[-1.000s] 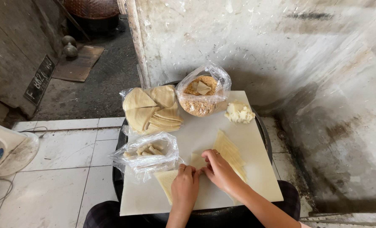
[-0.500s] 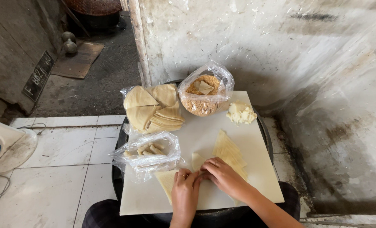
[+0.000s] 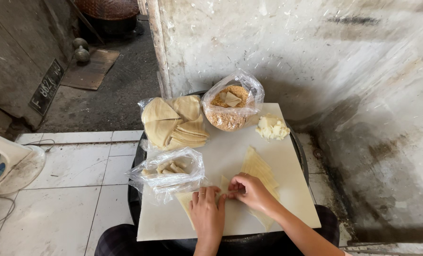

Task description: The person assembles spring rolls by placing a granular filling onto thin triangular wrappers, folding them into cones, and stacking the finished units. The person handles wrappers, filling, and completed rolls by hand on a white cutting board.

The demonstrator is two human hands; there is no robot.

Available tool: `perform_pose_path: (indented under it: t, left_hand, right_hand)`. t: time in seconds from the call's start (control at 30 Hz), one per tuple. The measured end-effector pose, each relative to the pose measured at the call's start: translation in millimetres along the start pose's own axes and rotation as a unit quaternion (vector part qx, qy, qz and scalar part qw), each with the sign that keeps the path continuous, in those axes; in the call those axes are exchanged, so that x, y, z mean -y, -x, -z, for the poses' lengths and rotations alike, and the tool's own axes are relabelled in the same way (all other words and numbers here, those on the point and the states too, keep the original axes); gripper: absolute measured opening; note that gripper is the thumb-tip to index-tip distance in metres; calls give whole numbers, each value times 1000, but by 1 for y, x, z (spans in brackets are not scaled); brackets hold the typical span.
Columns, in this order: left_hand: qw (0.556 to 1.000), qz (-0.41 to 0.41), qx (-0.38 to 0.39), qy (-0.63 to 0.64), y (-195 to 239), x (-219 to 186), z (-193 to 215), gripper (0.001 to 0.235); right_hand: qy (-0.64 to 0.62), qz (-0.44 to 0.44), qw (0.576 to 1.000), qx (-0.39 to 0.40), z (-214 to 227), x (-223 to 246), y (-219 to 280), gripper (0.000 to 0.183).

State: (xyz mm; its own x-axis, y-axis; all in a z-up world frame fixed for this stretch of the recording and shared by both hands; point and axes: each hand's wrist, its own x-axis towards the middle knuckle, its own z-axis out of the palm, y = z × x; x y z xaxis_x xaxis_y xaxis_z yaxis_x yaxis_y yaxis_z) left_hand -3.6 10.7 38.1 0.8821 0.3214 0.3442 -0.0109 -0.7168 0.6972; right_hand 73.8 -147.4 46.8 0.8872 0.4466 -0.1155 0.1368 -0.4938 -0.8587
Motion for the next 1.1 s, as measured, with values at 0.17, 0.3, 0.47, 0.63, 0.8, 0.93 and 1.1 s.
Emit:
perform_pose_path:
  t: [0.17, 0.3, 0.47, 0.63, 0.8, 0.93, 1.1]
  left_hand:
    - [999, -21, 30, -5, 5, 7, -3, 9]
    - [998, -59, -29, -22, 13, 9, -7, 8]
    - [998, -39, -2, -52, 7, 10, -15, 9]
    - [999, -24, 28, -28, 16, 12, -14, 15]
    - [998, 30, 51, -7, 18, 10, -9, 25]
    - [998, 2, -44, 52, 20, 5, -5, 32]
    - [992, 15, -94, 83, 22, 8, -6, 32]
  right_hand:
    - [123, 151, 978, -76, -8, 2, 19, 15]
    - [172, 216, 953, -127, -15, 6, 29, 18]
    - [170, 144, 971, -92, -11, 8, 15, 14]
    - [166, 48, 984, 48, 2, -1, 5, 13]
    - [163, 93, 982, -9, -4, -3, 18, 12]
    - [414, 211, 884, -48, -21, 6, 54, 44]
    - [514, 195, 830, -99, -28, 12, 13, 63]
